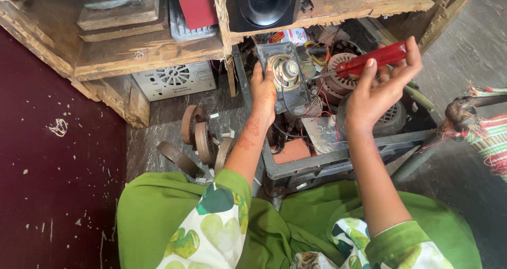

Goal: The person uses a screwdriver to work on a speaker component, then picks up and examines a fan motor assembly. They manipulate the components with both hands in a cluttered workspace.

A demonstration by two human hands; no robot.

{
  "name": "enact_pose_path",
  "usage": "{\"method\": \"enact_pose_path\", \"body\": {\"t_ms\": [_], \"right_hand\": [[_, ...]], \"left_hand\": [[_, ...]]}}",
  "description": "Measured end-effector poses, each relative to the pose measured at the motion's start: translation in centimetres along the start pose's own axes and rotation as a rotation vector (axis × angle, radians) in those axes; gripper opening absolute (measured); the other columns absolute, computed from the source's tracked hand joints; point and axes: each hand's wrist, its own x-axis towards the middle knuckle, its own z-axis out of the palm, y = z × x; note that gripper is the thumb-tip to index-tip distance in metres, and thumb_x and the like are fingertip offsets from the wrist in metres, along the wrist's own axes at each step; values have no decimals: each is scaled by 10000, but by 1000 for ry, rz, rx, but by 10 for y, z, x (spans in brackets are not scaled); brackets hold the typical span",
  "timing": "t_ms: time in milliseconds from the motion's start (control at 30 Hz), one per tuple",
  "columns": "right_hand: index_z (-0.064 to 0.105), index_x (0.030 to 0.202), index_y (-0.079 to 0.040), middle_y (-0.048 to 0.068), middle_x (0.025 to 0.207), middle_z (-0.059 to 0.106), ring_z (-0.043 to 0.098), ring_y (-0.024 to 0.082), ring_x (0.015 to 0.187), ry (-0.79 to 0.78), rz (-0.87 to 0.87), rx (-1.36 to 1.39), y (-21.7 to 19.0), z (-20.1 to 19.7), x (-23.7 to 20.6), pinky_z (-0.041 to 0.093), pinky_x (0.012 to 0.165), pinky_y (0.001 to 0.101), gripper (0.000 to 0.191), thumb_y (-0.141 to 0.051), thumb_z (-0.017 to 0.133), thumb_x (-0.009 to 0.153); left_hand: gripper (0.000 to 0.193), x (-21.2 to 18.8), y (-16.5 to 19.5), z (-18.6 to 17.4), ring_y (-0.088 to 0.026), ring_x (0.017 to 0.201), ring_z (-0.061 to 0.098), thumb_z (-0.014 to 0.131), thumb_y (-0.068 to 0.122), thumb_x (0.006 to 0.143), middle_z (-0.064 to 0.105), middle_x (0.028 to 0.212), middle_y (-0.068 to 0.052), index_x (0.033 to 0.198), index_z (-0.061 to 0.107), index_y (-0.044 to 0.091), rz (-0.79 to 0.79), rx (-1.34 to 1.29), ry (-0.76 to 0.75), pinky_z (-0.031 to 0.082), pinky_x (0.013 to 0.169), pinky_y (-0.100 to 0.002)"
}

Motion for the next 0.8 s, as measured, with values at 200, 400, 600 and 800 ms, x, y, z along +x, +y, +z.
{"method": "enact_pose_path", "body": {"t_ms": [200,400,600,800], "right_hand": [[317,1466,-62,121,1437,411,531,210,1228,35,-68,-57,22,-1,8,582,1021,330,635,32,798,1063],[221,1551,-64,147,1537,363,469,273,1434,-6,-161,-182,39,-3,3,435,1203,368,639,24,707,1146],[234,1552,-51,216,1526,487,552,259,1396,-44,-55,30,32,-3,3,461,1236,366,587,-22,636,1126],[299,1445,-63,183,1410,415,515,240,1198,80,11,-209,25,-6,9,503,997,349,688,-41,833,1011]], "left_hand": [[451,-5,7,2,-162,1142,637,489,223,1062,667,1310,-98,1489,488,76,-14,13,17,480,987,-302],[455,-7,8,3,-186,1174,628,494,229,1061,657,1331,-107,1487,486,71,9,54,12,474,1004,-314],[457,-5,8,3,-182,1210,618,471,237,1061,636,1362,-97,1492,470,85,-11,98,25,463,1011,-306],[441,-8,8,3,-211,1167,639,490,231,1057,676,1321,-129,1465,526,67,18,82,-1,480,999,-324]]}}
